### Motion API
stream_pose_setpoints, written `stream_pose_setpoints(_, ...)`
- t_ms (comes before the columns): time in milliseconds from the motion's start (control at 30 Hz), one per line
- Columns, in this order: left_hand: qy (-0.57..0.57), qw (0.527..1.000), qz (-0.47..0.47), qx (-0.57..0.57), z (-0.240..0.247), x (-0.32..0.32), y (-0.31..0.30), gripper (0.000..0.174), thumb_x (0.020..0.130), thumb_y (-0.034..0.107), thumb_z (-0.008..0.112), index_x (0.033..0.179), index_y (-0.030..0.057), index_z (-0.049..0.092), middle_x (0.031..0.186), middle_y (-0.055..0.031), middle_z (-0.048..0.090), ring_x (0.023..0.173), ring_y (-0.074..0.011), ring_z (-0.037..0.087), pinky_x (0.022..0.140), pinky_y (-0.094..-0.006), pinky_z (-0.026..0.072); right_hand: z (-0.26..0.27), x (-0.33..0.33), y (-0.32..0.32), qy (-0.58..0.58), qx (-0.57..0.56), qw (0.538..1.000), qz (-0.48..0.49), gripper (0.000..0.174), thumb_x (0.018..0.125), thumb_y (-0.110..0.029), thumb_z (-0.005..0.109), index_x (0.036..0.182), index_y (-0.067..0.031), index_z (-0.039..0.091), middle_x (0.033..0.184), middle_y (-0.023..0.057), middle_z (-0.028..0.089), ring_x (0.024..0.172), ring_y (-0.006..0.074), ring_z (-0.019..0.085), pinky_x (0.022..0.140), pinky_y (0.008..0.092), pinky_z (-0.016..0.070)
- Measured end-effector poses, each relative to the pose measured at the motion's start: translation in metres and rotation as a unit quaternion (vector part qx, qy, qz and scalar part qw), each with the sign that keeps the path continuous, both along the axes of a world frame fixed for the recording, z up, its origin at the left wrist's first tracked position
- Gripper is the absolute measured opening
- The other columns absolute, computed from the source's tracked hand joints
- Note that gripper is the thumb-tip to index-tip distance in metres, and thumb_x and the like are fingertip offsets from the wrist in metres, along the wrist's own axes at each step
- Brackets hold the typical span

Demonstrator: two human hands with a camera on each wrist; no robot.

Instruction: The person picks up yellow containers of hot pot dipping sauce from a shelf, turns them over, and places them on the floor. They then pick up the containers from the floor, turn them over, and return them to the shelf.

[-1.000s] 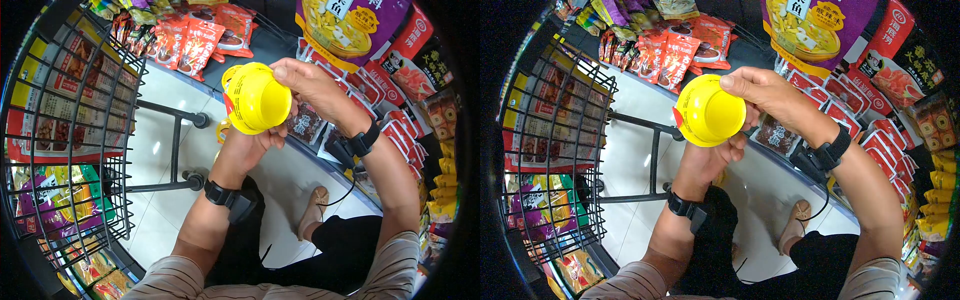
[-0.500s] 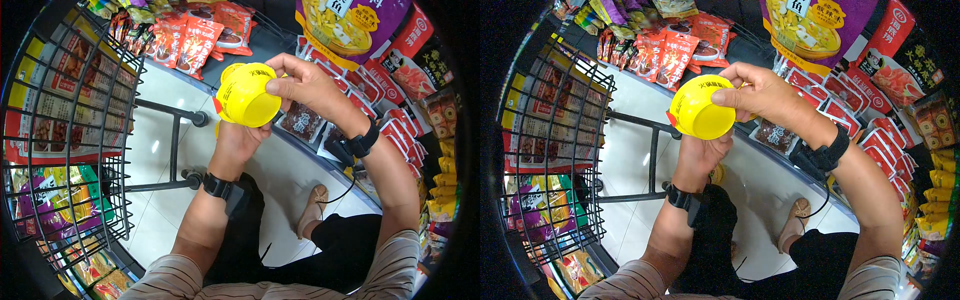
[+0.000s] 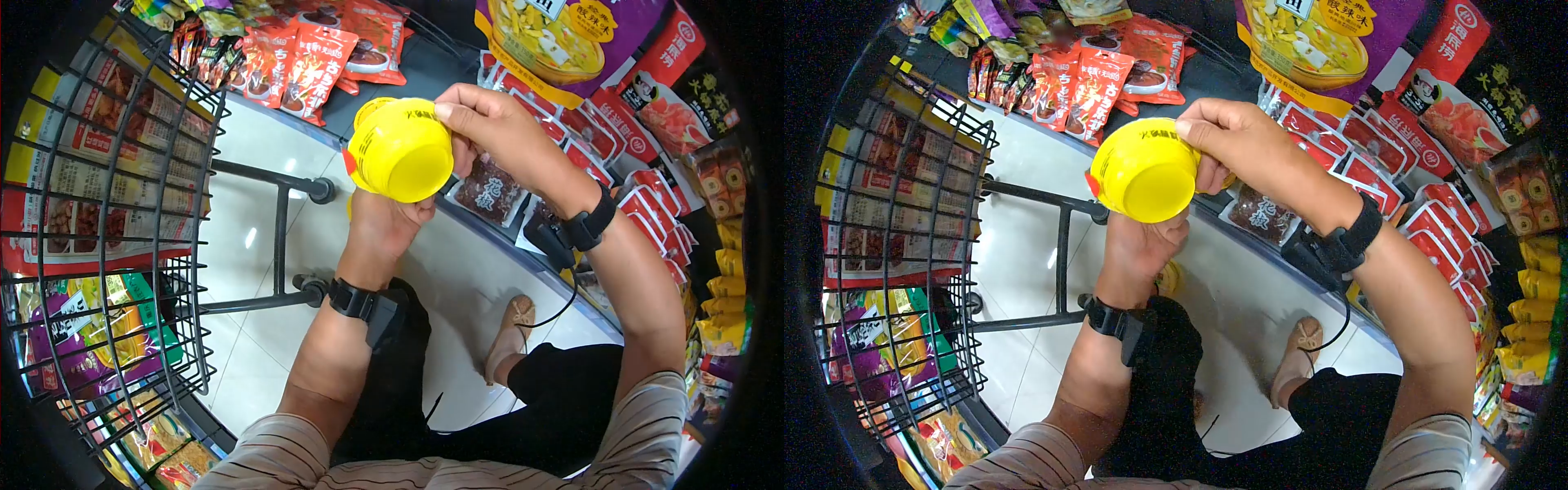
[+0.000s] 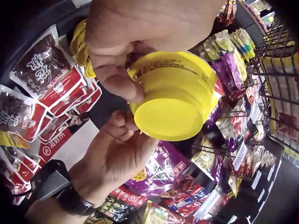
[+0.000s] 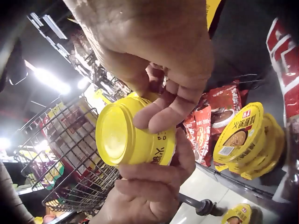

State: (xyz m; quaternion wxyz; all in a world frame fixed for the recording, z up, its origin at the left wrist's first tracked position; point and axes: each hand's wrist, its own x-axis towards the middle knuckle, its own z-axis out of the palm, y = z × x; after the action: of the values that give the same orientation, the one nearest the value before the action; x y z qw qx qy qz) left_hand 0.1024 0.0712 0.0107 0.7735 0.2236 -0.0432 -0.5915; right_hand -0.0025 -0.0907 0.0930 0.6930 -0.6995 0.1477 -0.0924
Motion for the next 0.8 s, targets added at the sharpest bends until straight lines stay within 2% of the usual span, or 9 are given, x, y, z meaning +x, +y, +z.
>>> stream_pose_setpoints(67,-0.019,0.999,0.012,0.024,0.010,-0.005,-0.002,0.050,0.100,0.057,0.040,0.122,0.0155,0.058,0.090,-0.0015,0.070,0.059,-0.0138,0.063,0.047,-0.0257,0.0500,-0.004,-0.001,-0.004,0.015,0.007,1.000,-0.022,0.029,0.102,-0.029,0.053,0.108,-0.0020,0.061,0.073,0.0043,0.065,0.056,0.0113,0.063,0.053,0.0248,0.0509)
stream_pose_setpoints(167,-0.069,0.996,0.027,0.049,0.027,-0.009,-0.005,0.046,0.101,0.055,0.041,0.119,0.0168,0.059,0.086,0.0011,0.066,0.057,-0.0118,0.057,0.047,-0.0245,0.0427,-0.010,-0.003,-0.011,0.026,0.010,0.999,-0.042,0.028,0.102,-0.029,0.053,0.106,-0.0025,0.061,0.068,0.0049,0.064,0.053,0.0116,0.063,0.049,0.0241,0.0493)
stream_pose_setpoints(267,-0.073,0.993,0.062,0.066,0.033,-0.014,-0.002,0.050,0.102,0.057,0.036,0.120,0.0159,0.059,0.087,0.0004,0.067,0.056,-0.0121,0.055,0.046,-0.0264,0.0407,-0.013,-0.005,-0.016,0.080,0.015,0.995,-0.058,0.028,0.101,-0.030,0.055,0.106,-0.0030,0.062,0.065,0.0041,0.063,0.052,0.0113,0.062,0.049,0.0240,0.0489)
stream_pose_setpoints(367,-0.152,0.987,0.022,0.043,0.025,-0.008,0.004,0.050,0.104,0.054,0.033,0.122,0.0145,0.058,0.091,-0.0016,0.067,0.056,-0.0117,0.052,0.046,-0.0275,0.0383,-0.030,-0.007,-0.025,0.078,0.049,0.994,-0.056,0.027,0.099,-0.029,0.057,0.107,-0.0026,0.062,0.067,0.0048,0.064,0.053,0.0110,0.062,0.048,0.0239,0.0482)
stream_pose_setpoints(467,-0.171,0.981,0.039,0.078,0.029,-0.009,0.003,0.049,0.104,0.051,0.033,0.123,0.0130,0.057,0.095,-0.0041,0.068,0.057,-0.0111,0.050,0.048,-0.0279,0.0376,-0.041,-0.006,-0.024,0.045,0.114,0.989,-0.079,0.027,0.099,-0.026,0.057,0.110,-0.0019,0.061,0.074,0.0060,0.067,0.054,0.0110,0.062,0.049,0.0246,0.0493)
stream_pose_setpoints(567,-0.142,0.985,0.058,0.083,0.024,-0.007,0.001,0.053,0.106,0.048,0.028,0.123,0.0057,0.055,0.092,-0.0090,0.068,0.056,-0.0154,0.054,0.049,-0.0299,0.0454,-0.043,-0.007,-0.026,0.042,0.139,0.988,-0.050,0.028,0.099,-0.023,0.056,0.115,-0.0007,0.061,0.082,0.0073,0.069,0.057,0.0114,0.063,0.053,0.0251,0.0523)
stream_pose_setpoints(800,-0.114,0.988,0.060,0.088,0.023,-0.004,0.005,0.049,0.106,0.047,0.032,0.117,0.0066,0.057,0.092,-0.0088,0.067,0.061,-0.0139,0.055,0.053,-0.0305,0.0460,-0.037,-0.006,-0.021,0.032,0.154,0.987,-0.040,0.031,0.099,-0.021,0.053,0.122,-0.0004,0.060,0.097,0.0112,0.070,0.071,0.0143,0.069,0.064,0.0278,0.0579)
